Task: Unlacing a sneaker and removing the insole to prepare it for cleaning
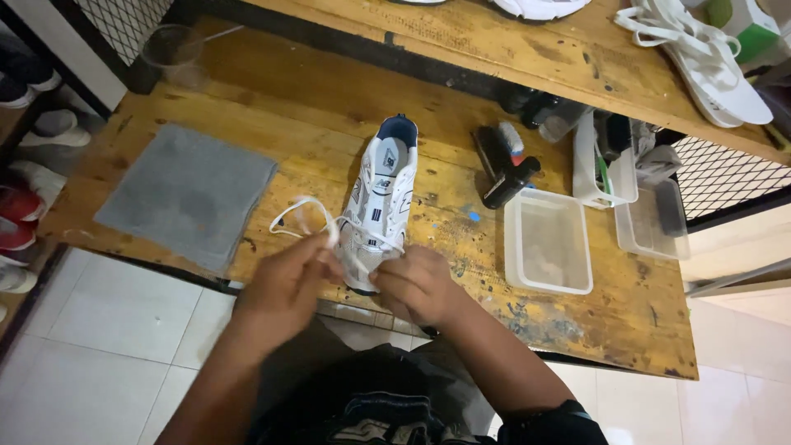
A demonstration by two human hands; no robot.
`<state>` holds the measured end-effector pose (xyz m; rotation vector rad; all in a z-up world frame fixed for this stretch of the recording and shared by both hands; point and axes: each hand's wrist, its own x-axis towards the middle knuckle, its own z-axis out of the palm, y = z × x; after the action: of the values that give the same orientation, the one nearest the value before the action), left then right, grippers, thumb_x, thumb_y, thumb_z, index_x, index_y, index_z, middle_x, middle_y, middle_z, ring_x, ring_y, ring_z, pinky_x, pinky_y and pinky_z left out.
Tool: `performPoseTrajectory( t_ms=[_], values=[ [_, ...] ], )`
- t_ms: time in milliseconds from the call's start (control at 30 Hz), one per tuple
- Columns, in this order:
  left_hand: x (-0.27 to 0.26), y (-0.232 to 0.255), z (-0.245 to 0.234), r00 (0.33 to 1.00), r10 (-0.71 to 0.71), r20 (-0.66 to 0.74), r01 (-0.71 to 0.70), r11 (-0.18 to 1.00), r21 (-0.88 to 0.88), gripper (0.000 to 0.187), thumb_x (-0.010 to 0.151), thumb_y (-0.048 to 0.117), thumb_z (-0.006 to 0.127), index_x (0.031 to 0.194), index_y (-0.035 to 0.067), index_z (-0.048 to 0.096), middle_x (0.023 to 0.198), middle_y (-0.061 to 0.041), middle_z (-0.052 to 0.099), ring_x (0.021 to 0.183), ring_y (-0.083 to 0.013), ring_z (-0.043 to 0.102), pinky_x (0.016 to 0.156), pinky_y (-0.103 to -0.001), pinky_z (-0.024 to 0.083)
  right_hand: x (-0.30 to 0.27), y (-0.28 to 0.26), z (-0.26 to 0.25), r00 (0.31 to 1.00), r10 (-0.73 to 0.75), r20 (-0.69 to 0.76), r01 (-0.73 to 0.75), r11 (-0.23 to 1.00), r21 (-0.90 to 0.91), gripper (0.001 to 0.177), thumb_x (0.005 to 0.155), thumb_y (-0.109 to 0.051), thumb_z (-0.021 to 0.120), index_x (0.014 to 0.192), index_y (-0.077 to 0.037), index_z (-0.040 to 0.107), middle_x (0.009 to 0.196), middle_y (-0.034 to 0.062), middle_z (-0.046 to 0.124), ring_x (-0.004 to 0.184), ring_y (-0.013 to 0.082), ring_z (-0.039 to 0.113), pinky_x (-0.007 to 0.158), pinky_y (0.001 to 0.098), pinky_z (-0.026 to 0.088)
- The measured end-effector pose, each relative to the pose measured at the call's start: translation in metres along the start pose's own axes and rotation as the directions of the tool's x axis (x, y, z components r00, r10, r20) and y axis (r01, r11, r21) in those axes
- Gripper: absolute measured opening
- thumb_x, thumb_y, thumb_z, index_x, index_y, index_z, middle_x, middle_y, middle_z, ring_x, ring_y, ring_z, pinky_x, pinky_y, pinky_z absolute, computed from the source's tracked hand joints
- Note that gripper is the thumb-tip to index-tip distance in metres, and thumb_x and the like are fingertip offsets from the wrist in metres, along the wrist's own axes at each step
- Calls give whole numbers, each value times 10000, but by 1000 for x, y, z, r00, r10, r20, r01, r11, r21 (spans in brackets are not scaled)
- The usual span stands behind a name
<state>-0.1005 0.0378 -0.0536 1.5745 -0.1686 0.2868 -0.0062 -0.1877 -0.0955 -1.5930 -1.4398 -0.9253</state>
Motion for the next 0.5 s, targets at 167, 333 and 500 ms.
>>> performPoseTrajectory(
  t_ms=[167, 333, 500],
  values=[
    [14, 32, 28, 982, 90, 168, -135, 950, 282, 238, 998, 83, 524, 841, 124, 699, 785, -63, 670, 736, -278, 677, 720, -396, 568, 68, -32, -21, 990, -126, -67, 130, 990, 62, 66, 959, -82, 683, 921, -69, 735, 883, 128, 722, 520, 227, 523, 472, 326, 443],
    [17, 39, 37, 966, 107, 235, -165, 956, 243, 209, 986, 66, 528, 856, 84, 690, 849, -81, 658, 813, -303, 662, 771, -427, 547, 58, -32, -27, 990, -100, -97, 106, 992, 62, 69, 928, -69, 691, 912, -68, 758, 886, 137, 727, 512, 230, 548, 458, 320, 433],
    [10, 37, 38, 933, -125, 336, 118, 992, 44, 251, 1022, 38, 492, 835, 21, 659, 628, -2, 501, 596, -131, 462, 518, -304, 431, 66, -31, -36, 989, -67, -135, 76, 995, 66, 73, 919, -45, 687, 900, -56, 757, 881, 152, 725, 504, 227, 526, 444, 311, 428]
  ],
)
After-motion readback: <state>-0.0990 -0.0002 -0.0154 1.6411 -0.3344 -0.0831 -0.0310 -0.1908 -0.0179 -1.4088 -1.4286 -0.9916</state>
